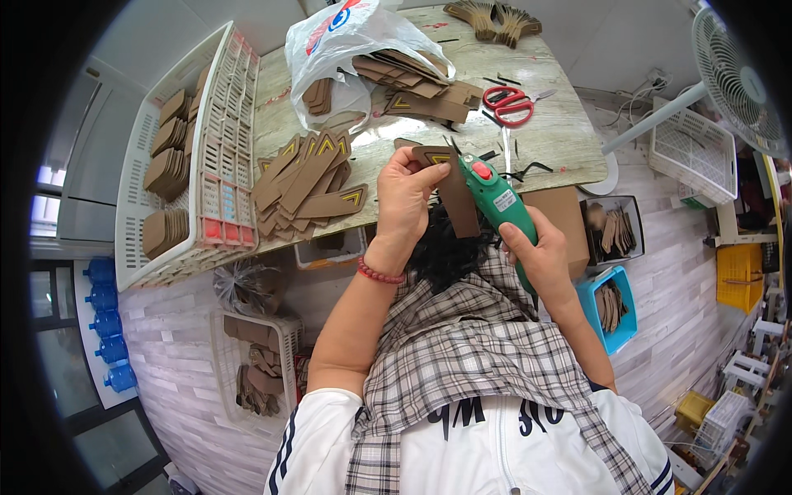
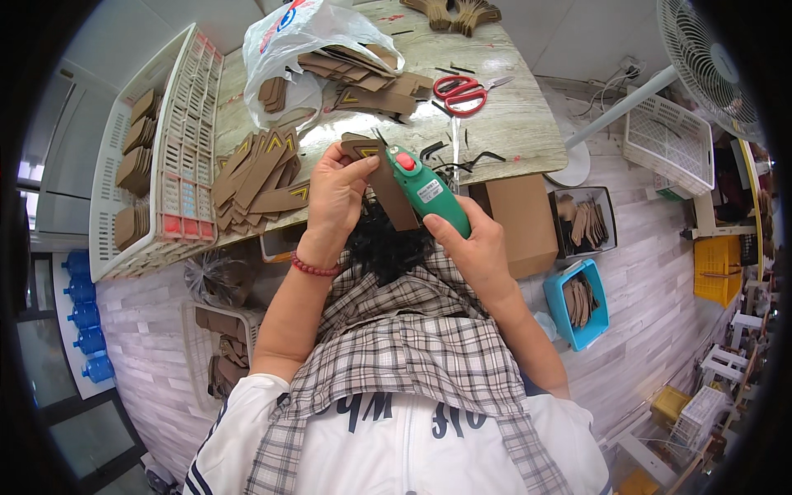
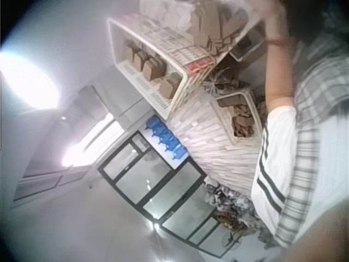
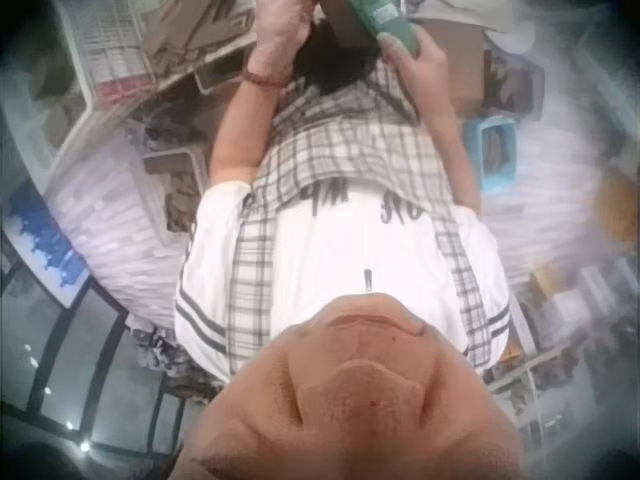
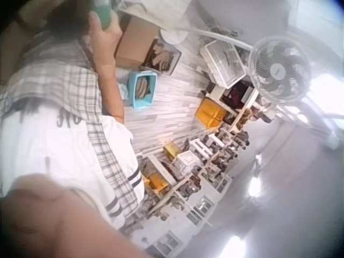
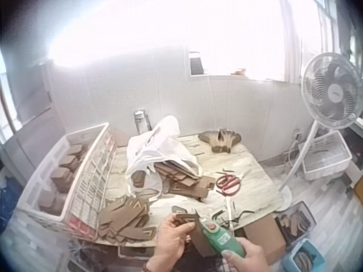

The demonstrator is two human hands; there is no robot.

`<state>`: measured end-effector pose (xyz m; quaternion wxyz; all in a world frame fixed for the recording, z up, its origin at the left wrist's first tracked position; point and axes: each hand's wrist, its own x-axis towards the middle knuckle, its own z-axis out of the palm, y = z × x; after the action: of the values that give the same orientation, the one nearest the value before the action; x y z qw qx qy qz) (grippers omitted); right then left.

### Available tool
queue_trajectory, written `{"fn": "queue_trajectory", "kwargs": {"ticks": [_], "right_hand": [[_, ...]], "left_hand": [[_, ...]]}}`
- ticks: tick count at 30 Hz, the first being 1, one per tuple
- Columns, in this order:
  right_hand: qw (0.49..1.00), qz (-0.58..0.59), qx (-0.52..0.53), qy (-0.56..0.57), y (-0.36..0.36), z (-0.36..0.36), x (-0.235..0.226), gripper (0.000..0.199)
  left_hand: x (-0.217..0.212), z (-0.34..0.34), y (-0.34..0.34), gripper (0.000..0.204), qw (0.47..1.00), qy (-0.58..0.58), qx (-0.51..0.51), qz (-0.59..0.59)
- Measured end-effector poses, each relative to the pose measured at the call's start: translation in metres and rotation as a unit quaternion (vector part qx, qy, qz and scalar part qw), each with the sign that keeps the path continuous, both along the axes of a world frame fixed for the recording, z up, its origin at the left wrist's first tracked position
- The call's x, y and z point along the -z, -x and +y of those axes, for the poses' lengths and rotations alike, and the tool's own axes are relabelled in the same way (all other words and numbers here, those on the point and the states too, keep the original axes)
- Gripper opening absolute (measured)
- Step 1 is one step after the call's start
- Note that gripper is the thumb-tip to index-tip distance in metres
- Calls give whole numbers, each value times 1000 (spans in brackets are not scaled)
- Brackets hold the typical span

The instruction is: The person uses a green rotary tool to trim the edges of small brown cardboard pieces marked with yellow lines. They hold each piece in the left hand and guide the tool along the edges, then place the trimmed pieces into a white plastic basket.

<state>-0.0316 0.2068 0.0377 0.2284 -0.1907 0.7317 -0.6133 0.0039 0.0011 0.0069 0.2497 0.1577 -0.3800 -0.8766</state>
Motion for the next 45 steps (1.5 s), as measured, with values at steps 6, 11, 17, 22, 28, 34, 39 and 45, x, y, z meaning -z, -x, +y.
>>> {"fn": "queue_trajectory", "kwargs": {"ticks": [6,11,17,22,28,34,39,45], "right_hand": [[1000,0,0,5,0,2,5,37],[1000,1,18,3,1,7,5,37],[1000,-2,9,-29,3,2,9,35],[1000,-7,18,-20,3,6,10,33],[999,1,17,-27,3,6,15,35],[1000,10,16,-18,-2,4,15,36],[1000,14,12,-4,-1,5,11,37],[1000,9,21,5,1,5,6,38]], "left_hand": [[2,-69,-24,23,994,64,-81,42],[3,-102,-33,38,628,539,-444,-345],[60,-46,25,40,554,670,-161,-467],[76,-48,45,29,735,538,-155,-383],[34,-19,25,4,971,160,-169,-48],[2,-5,20,5,981,47,-185,22],[-7,5,21,7,987,-6,-159,15],[-5,19,22,8,990,-40,-135,7]]}}
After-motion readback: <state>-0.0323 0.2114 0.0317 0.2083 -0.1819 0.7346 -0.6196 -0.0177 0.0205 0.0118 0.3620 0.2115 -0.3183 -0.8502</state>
